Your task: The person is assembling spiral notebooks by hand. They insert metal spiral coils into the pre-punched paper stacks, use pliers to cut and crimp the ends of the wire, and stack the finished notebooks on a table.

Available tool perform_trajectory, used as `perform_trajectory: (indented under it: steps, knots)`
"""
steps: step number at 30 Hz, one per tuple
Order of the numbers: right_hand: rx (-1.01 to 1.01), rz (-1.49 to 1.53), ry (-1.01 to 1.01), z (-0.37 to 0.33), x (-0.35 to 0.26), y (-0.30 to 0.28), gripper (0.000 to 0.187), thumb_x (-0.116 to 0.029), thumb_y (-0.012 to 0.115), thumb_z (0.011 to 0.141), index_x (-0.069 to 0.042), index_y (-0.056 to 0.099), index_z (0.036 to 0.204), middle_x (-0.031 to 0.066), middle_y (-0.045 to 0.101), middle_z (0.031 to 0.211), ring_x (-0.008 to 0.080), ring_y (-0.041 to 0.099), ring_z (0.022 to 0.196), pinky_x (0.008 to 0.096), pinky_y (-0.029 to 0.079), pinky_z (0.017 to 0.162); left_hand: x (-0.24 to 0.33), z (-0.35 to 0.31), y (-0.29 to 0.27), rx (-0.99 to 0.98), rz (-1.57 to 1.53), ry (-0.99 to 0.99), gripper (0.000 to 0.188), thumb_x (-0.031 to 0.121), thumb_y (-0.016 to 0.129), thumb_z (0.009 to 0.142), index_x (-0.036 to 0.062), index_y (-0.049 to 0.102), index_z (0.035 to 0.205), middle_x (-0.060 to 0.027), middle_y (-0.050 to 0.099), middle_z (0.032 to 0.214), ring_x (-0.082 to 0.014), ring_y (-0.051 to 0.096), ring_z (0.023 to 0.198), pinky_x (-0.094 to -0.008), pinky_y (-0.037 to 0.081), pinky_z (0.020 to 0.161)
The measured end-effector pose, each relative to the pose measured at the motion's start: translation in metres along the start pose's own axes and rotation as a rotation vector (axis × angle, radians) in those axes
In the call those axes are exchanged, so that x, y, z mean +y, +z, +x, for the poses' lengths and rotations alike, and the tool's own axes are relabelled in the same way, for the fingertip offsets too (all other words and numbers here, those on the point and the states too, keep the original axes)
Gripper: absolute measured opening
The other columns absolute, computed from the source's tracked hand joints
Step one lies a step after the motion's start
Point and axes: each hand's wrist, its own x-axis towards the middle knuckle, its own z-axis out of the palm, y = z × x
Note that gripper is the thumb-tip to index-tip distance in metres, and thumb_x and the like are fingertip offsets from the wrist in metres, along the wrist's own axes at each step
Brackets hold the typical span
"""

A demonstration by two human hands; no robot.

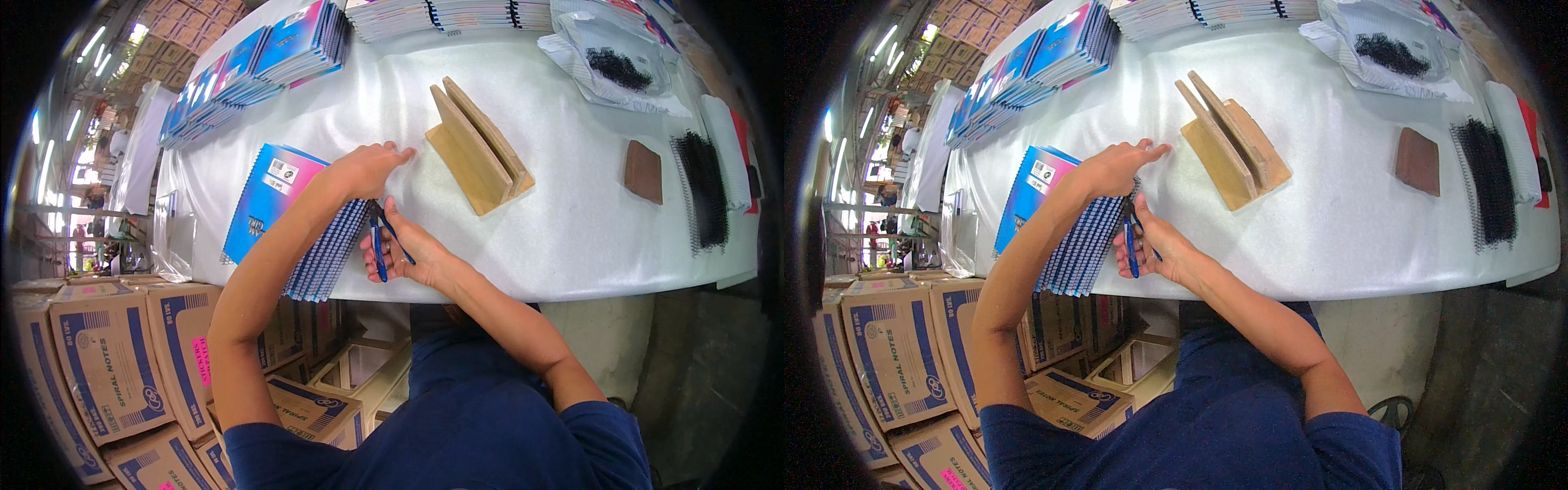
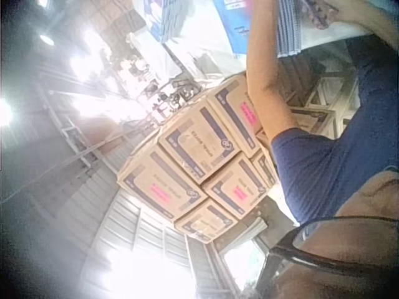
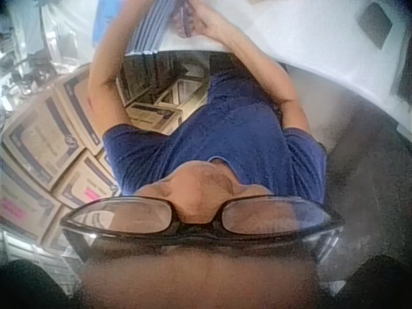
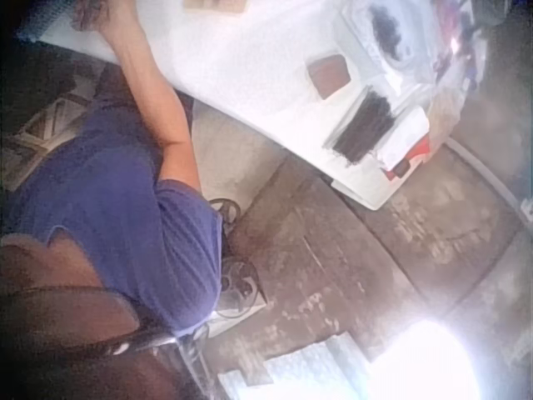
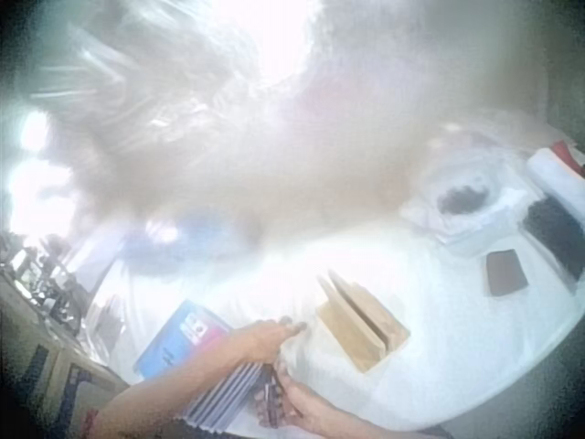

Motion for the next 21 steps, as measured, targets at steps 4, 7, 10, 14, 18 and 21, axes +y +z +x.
perform_trajectory:
  steps: [4, 7, 10, 14, 18, 21]
  knots:
    - [0.027, 0.078, -0.019, 0.0014, -0.0014, 0.0067, 0.078, -0.079, 0.030, 0.086, -0.004, 0.052, 0.085, 0.0050, 0.047, 0.066, 0.0191, 0.047, 0.056, 0.0339, 0.044, 0.054, 0.0028, 0.0014, -0.0014, -0.032, 0.002, -0.044, 0.093, -0.007, 0.065, 0.068, 0.0175, 0.029, 0.150, -0.0270, 0.036, 0.146, -0.0408, 0.058, 0.111, -0.0423, 0.048, 0.097]
    - [-0.037, 0.161, 0.004, 0.0013, -0.0025, 0.0068, 0.074, -0.079, 0.032, 0.086, -0.007, 0.047, 0.079, -0.0002, 0.034, 0.060, 0.0136, 0.031, 0.050, 0.0283, 0.029, 0.046, 0.0048, 0.0013, -0.0023, -0.051, 0.008, -0.061, 0.095, -0.003, 0.068, 0.068, 0.0185, 0.028, 0.151, -0.0277, 0.038, 0.144, -0.0404, 0.058, 0.112, -0.0425, 0.048, 0.097]
    - [-0.015, 0.157, 0.007, -0.0038, -0.0025, 0.0090, 0.071, -0.078, 0.034, 0.087, -0.008, 0.044, 0.076, -0.0023, 0.028, 0.059, 0.0116, 0.023, 0.049, 0.0270, 0.022, 0.045, 0.0014, 0.0037, 0.0033, -0.038, 0.022, -0.050, 0.097, -0.002, 0.070, 0.067, 0.0187, 0.026, 0.151, -0.0279, 0.043, 0.140, -0.0398, 0.059, 0.110, -0.0427, 0.048, 0.096]
    - [-0.038, 0.137, -0.011, 0.0015, 0.0003, 0.0018, 0.072, -0.078, 0.034, 0.086, -0.008, 0.045, 0.077, -0.0014, 0.031, 0.058, 0.0123, 0.027, 0.049, 0.0278, 0.025, 0.045, -0.0002, 0.0055, 0.0047, -0.026, 0.033, -0.027, 0.097, -0.002, 0.070, 0.067, 0.0185, 0.026, 0.151, -0.0276, 0.046, 0.136, -0.0396, 0.060, 0.106, -0.0426, 0.049, 0.094]
    - [-0.006, 0.035, -0.064, 0.0001, 0.0044, 0.0020, 0.077, -0.079, 0.032, 0.085, -0.005, 0.052, 0.084, 0.0034, 0.042, 0.061, 0.0177, 0.042, 0.053, 0.0327, 0.040, 0.051, -0.0016, 0.0062, 0.0039, -0.028, 0.042, -0.001, 0.096, -0.003, 0.069, 0.067, 0.0193, 0.027, 0.151, -0.0276, 0.046, 0.137, -0.0396, 0.060, 0.106, -0.0425, 0.049, 0.094]
    - [0.090, 0.058, -0.011, 0.0008, 0.0040, 0.0048, 0.082, -0.079, 0.031, 0.085, -0.001, 0.055, 0.091, 0.0095, 0.052, 0.070, 0.0244, 0.054, 0.064, 0.0416, 0.051, 0.065, -0.0046, 0.0061, 0.0041, -0.026, 0.044, 0.007, 0.095, -0.004, 0.068, 0.068, 0.0206, 0.027, 0.151, -0.0280, 0.045, 0.138, -0.0394, 0.060, 0.107, -0.0423, 0.049, 0.094]
